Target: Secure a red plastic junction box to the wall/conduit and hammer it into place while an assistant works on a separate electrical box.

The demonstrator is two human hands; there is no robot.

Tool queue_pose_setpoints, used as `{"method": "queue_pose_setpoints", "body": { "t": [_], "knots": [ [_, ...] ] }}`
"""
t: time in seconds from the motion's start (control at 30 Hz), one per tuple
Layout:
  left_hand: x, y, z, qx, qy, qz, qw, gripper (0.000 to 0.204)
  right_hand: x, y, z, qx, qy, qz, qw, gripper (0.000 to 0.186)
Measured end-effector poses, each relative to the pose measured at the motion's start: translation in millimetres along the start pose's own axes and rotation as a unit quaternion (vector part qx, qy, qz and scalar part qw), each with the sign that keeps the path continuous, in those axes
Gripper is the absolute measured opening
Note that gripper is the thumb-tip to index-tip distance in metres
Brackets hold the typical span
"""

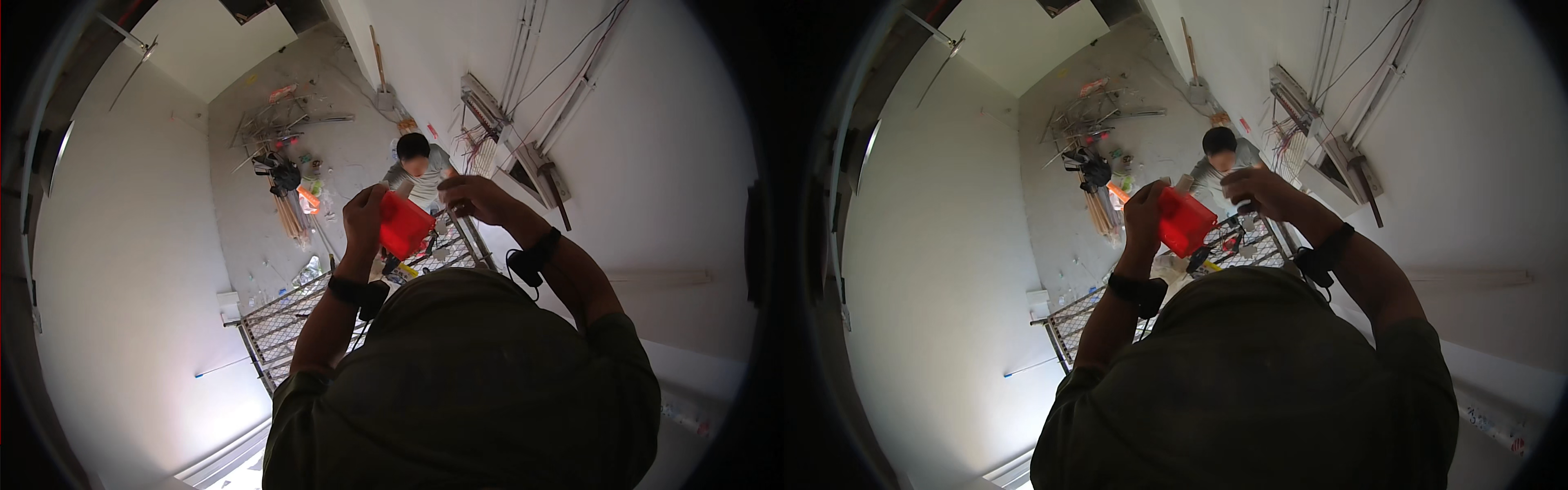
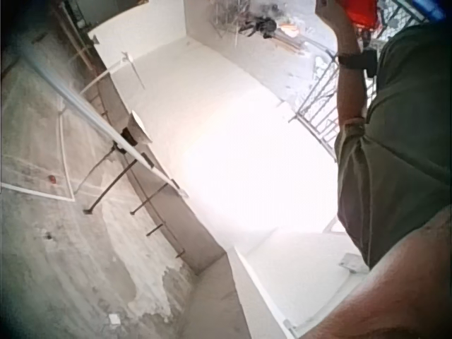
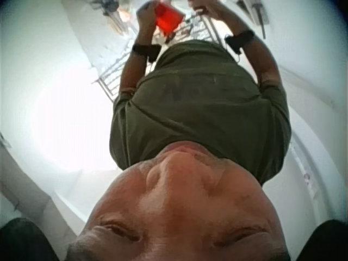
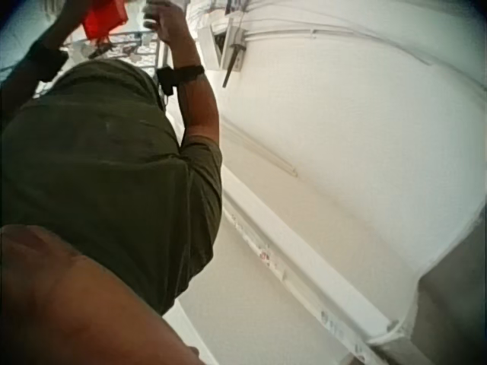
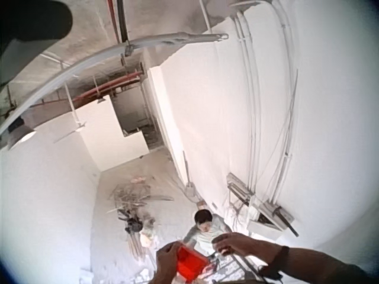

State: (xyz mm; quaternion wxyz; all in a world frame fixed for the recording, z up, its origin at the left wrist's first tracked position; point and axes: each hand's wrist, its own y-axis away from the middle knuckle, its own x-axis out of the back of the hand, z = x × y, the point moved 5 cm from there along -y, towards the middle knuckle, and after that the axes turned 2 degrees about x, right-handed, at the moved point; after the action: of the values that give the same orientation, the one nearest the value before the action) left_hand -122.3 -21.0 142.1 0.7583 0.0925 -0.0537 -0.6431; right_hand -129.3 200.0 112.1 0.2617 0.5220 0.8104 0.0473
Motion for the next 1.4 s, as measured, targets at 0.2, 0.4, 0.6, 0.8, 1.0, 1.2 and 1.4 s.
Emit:
{"method": "queue_pose_setpoints", "body": {
  "t": [0.2,0.4,0.6,0.8,1.0,1.2,1.4],
  "knots": [
    [-2,1,14,-0.106,-0.062,0.097,0.988,0.028,-36,11,27,-0.085,-0.116,-0.087,0.986,0.028],
    [-12,7,9,-0.059,0.1,0.052,0.992,0.025,-42,14,-9,0.118,0.235,0.031,0.964,0.04],
    [38,36,37,-0.345,-0.116,0.043,0.93,0.009,-33,30,-43,0.21,0.399,0.14,0.881,0.042],
    [10,56,29,-0.336,-0.251,-0.051,0.906,0.029,-15,20,-12,-0.067,-0.022,0.091,0.993,0.045],
    [-18,42,41,-0.218,-0.431,-0.181,0.857,0.025,-20,17,-7,-0.102,0.027,0.104,0.989,0.049],
    [-22,26,0,-0.219,-0.376,-0.2,0.878,0.014,-12,18,13,-0.114,0.006,0.096,0.989,0.048],
    [-13,27,-26,-0.228,-0.352,-0.233,0.877,0.016,-14,24,28,-0.159,0.055,0.07,0.983,0.044]
  ]
}}
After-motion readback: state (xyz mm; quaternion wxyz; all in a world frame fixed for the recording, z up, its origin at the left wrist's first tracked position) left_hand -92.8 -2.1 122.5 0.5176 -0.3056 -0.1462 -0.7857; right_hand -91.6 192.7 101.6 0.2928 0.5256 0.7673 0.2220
